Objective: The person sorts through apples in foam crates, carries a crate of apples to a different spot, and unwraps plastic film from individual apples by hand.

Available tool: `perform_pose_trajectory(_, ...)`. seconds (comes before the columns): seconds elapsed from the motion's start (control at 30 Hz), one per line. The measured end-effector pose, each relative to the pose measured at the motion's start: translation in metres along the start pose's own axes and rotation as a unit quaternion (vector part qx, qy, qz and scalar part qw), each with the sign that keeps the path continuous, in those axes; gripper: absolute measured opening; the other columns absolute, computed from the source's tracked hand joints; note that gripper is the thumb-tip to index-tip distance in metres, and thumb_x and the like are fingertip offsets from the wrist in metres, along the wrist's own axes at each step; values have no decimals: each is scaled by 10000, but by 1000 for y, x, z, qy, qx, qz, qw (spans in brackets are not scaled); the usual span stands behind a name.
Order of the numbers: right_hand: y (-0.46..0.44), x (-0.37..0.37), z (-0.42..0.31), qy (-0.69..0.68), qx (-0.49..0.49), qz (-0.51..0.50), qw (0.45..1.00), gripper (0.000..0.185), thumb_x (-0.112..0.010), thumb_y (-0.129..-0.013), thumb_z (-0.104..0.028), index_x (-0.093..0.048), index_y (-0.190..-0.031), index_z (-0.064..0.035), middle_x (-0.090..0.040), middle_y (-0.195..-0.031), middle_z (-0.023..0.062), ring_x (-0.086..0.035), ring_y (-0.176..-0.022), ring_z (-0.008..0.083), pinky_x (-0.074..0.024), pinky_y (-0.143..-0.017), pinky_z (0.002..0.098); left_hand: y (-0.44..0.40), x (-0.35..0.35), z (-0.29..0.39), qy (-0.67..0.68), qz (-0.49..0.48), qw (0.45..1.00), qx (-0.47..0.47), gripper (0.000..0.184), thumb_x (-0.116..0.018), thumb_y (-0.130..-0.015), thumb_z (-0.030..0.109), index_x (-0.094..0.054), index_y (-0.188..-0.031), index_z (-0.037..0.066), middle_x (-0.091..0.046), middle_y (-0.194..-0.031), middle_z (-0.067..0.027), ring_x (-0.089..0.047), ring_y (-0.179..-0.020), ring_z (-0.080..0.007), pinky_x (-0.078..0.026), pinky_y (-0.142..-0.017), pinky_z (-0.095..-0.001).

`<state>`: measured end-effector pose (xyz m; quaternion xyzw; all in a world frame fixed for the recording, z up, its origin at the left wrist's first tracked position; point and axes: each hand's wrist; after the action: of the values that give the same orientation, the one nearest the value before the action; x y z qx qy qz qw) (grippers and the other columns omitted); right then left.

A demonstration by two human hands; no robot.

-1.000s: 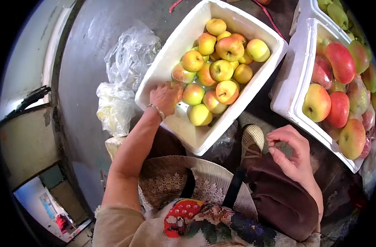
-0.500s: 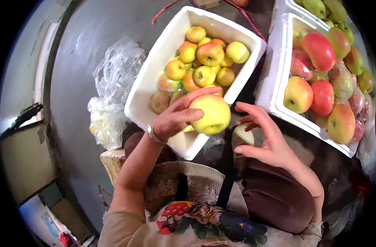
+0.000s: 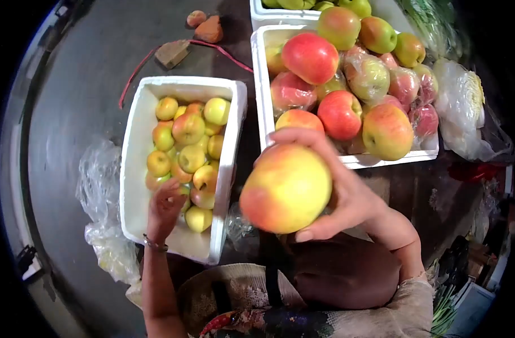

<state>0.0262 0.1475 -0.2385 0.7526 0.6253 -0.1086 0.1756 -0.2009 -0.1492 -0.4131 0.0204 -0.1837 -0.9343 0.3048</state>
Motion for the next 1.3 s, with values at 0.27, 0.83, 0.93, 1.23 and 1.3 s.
perform_pose_trajectory(0.27, 9, 51, -39, 465, 235, 249, 816, 870, -848, -629, -55, -405, -1377, -49, -478, -1352, 100, -490, -1275, 245, -439, -1066, 386, -16, 6, -37, -555, -9, 832, 18, 557, -766, -689, 170, -589, -1210, 84, -597, -1155, -156, -544, -1128, -387, -441, -959, -491)
perform_pose_trajectory(0.83, 95, 161, -27, 351, 203, 540, 738, 739, -819, -727, -61, -443, -1363, -83, -519, -1293, 120, -531, -1201, 238, -453, -1029, 379, -18, 12, -66, -540, 41, 840, 13, 500, -757, -709, 238, -587, -1153, 82, -593, -1087, -246, -584, -989, -459, -492, -827, -523)
perform_pose_trajectory(0.93, 104, 164, -18, 555, 131, 531, 627, 778, -778, -692, -18, -448, -1390, -110, -394, -1412, 175, -370, -1365, 344, -331, -1137, 432, -18, 8, -44, -495, 54, 865, 64, 509, -749, -736, 288, -589, -1188, 116, -680, -1007, -226, -635, -939, -441, -515, -784, -509)
perform_pose_trajectory(1.23, 119, 170, 9, 505, 168, 558, 637, 840, -780, -771, -130, -350, -1492, -102, -390, -1450, 166, -388, -1371, 309, -320, -1145, 430, -22, 25, -92, -478, 70, 871, 87, 664, -749, -775, 273, -500, -1369, 114, -625, -1158, -238, -600, -1064, -429, -480, -923, -498)
perform_pose_trajectory(1.3, 122, 167, 9, 497, 176, 547, 650, 835, -780, -782, -146, -345, -1494, -95, -388, -1459, 156, -399, -1364, 291, -333, -1140, 426, -24, 25, -98, -438, 76, 894, 53, 698, -757, -762, 271, -488, -1389, 123, -594, -1231, -247, -579, -1121, -421, -470, -955, -490)
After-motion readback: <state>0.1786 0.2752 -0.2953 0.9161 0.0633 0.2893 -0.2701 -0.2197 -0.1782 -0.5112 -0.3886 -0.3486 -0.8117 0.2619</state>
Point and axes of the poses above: each hand's wrist, its own y-axis away from the middle knuckle, its own x-axis out of the back of the hand, z = x × y
